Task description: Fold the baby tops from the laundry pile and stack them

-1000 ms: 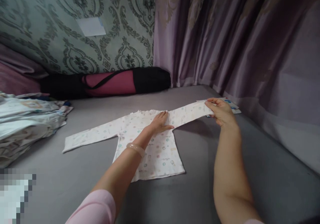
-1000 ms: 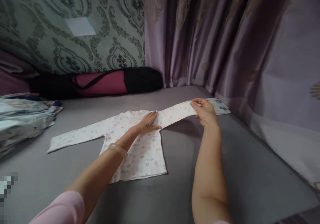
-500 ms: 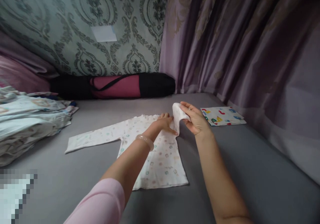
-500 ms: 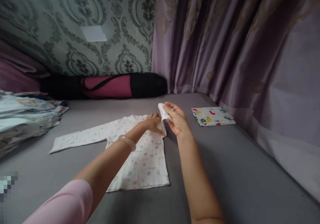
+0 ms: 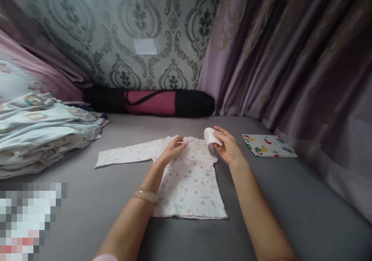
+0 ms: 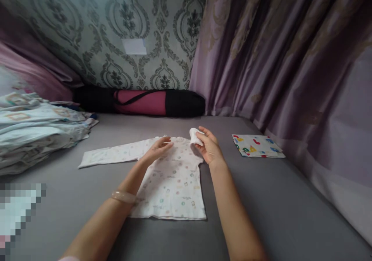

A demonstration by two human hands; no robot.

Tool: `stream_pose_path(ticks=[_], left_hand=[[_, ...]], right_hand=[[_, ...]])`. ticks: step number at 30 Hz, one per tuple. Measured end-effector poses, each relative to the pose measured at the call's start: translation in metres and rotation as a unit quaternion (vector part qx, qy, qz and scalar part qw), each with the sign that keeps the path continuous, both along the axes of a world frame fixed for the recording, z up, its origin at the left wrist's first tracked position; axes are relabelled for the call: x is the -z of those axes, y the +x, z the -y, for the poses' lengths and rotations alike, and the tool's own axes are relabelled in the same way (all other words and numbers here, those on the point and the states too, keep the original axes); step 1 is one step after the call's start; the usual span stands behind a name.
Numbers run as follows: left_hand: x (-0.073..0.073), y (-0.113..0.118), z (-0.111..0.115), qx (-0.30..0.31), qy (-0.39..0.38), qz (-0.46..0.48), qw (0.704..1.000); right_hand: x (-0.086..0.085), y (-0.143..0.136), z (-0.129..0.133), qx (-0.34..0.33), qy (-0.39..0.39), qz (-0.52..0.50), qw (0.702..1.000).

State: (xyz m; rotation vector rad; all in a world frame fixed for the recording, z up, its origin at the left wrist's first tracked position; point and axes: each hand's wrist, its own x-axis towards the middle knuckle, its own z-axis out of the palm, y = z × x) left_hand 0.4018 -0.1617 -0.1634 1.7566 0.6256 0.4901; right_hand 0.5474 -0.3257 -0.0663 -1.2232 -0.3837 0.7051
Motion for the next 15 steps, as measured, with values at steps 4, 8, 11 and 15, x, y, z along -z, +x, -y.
stream_pose_path(ticks=[4,8,11,15], left_hand=[[0.012,-0.019,-0.013,-0.098,-0.125,0.071,0.985],[0.01,-0.019,-0.013,-0.112,-0.196,0.106,0.968],[0.006,-0.017,-0.013,-0.09,-0.237,0.108,0.961],[0.003,-0.017,-0.018,-0.086,-0.238,0.04,0.967]], right_hand=[[0.001,-0.015,-0.024,-0.003,-0.076,0.012,0.997],[0.008,-0.034,-0.054,-0.038,-0.203,0.098,0.974],[0.022,-0.053,-0.073,-0.059,-0.25,0.138,0.956],[0.05,-0.074,-0.082,-0.139,-0.227,0.164,0.95]])
